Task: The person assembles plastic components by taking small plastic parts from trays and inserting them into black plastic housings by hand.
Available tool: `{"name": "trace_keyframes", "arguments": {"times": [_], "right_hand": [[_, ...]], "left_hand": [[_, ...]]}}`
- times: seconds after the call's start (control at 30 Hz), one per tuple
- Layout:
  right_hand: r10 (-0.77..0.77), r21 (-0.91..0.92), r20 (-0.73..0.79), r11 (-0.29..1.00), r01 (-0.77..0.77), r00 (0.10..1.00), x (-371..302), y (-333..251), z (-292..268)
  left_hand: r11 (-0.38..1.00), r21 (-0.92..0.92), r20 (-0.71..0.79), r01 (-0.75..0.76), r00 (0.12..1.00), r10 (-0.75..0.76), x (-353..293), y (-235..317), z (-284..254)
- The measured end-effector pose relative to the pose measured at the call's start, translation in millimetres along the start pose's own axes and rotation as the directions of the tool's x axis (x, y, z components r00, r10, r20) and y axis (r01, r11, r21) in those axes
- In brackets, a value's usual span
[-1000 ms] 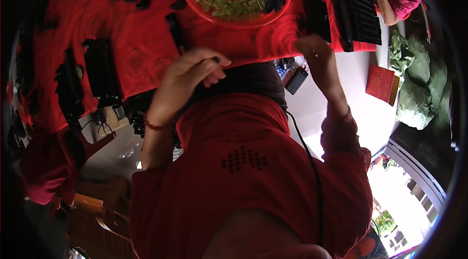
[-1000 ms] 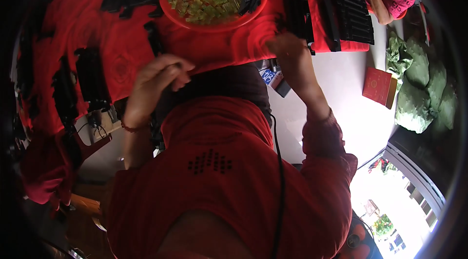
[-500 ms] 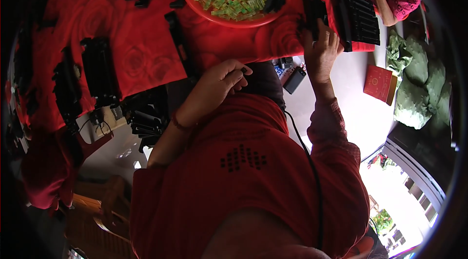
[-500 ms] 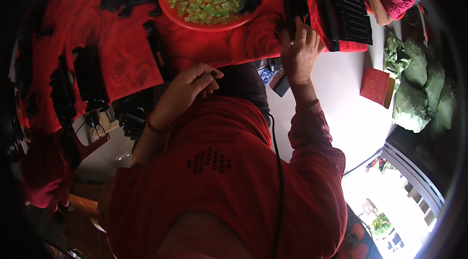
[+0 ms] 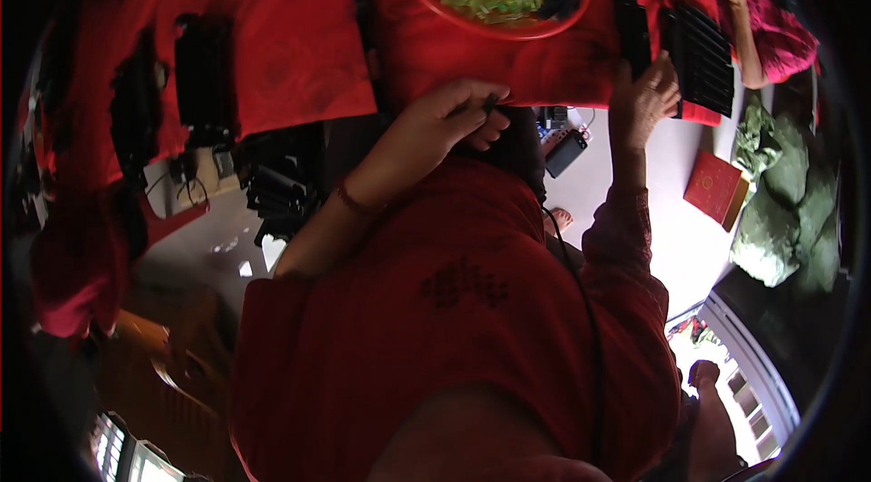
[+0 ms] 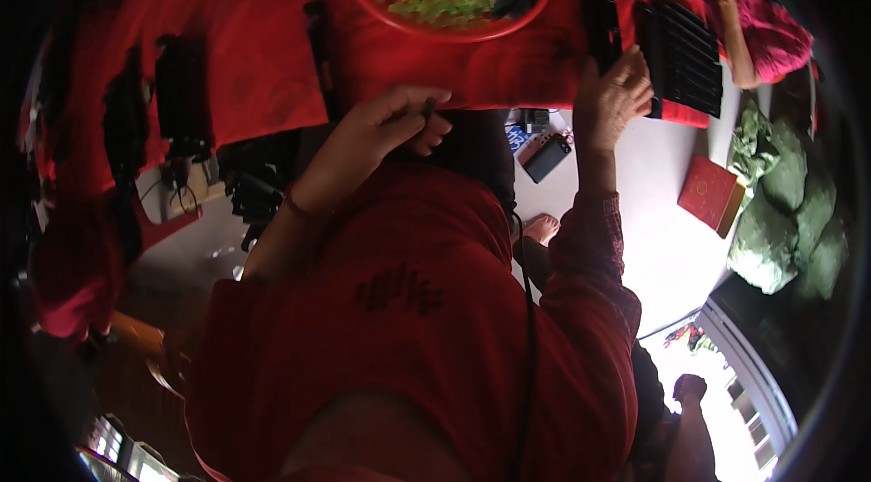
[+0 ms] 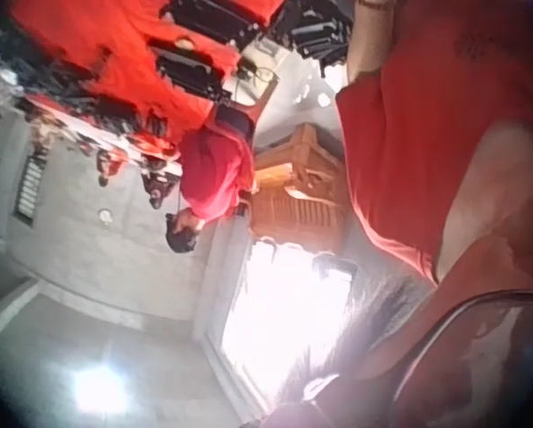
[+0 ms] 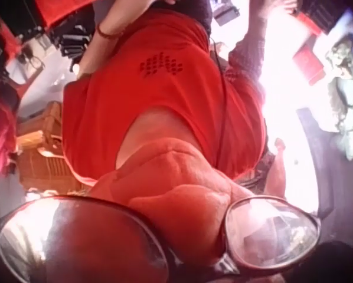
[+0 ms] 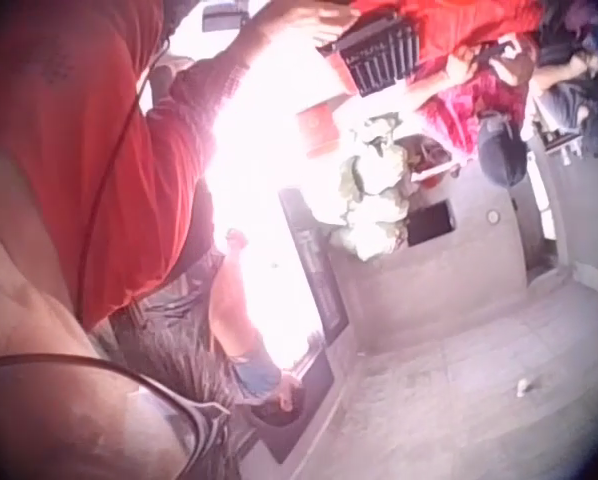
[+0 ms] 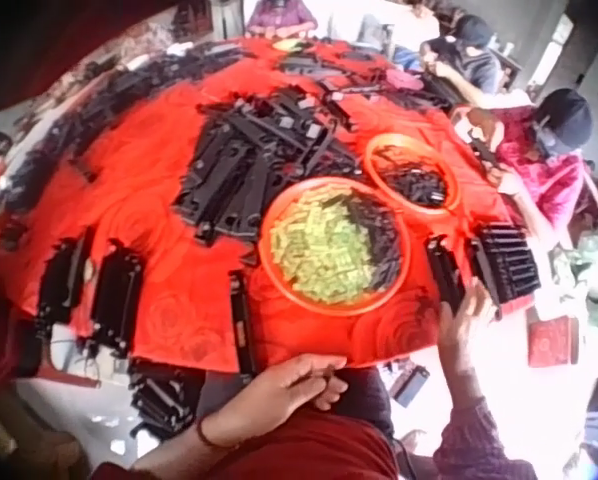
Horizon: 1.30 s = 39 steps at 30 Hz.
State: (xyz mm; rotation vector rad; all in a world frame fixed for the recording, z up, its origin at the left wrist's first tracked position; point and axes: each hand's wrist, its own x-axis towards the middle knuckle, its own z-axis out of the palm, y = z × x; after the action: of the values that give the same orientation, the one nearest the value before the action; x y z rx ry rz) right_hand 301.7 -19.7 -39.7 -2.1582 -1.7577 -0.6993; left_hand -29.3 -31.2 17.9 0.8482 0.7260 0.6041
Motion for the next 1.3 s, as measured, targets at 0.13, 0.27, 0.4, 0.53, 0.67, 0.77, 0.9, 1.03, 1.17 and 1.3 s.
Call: {"name": "trace_keyframes", "arguments": {"times": [0.13,0.27,0.4,0.53,0.67,0.77,0.9,1.03,1.17,1.3], "right_hand": [[-0.066,0.538,0.108,0.843,-0.002,0.992,7,-37,-35],[-0.172,0.854,0.508,0.228,-0.467,0.844,0,-107,-77],[-0.47,0.864,0.497,0.343,-0.368,0.729,4,-135,-92],[-0.49,0.751,0.63,0.189,-0.632,0.603,3,-143,-96],[-0.507,0.687,0.652,0.082,-0.722,0.563,2,-148,-97],[-0.498,0.702,0.646,0.089,-0.706,0.579,-3,-154,-95],[-0.46,0.773,0.591,0.088,-0.629,0.662,-10,-159,-91],[-0.479,0.776,0.589,0.108,-0.622,0.651,-5,-158,-100],[-0.443,0.78,0.583,0.071,-0.621,0.681,-10,-154,-97],[-0.412,0.803,0.564,0.069,-0.592,0.716,-12,-157,-100]], "left_hand": [[0.995,-0.103,-0.074,-0.013,0.997,0.005,-2,4,-1],[0.992,-0.118,-0.113,-0.038,0.993,0.025,-4,2,-3],[0.992,-0.116,-0.128,-0.052,0.991,0.037,-8,-4,-7],[0.984,-0.173,-0.132,-0.039,0.991,0.016,-19,1,-9],[0.948,-0.313,-0.163,-0.052,0.987,0.0,-29,-5,-14],[0.955,-0.286,-0.186,-0.071,0.982,0.017,-32,-14,-14],[0.903,-0.427,-0.147,-0.039,0.989,-0.027,-34,-19,-18],[0.854,-0.516,-0.115,-0.067,0.993,0.009,-37,-28,-23],[0.904,-0.402,-0.231,-0.144,0.972,0.052,-38,-26,-17],[0.945,-0.252,-0.313,-0.21,0.941,0.126,-35,-31,-13]]}}
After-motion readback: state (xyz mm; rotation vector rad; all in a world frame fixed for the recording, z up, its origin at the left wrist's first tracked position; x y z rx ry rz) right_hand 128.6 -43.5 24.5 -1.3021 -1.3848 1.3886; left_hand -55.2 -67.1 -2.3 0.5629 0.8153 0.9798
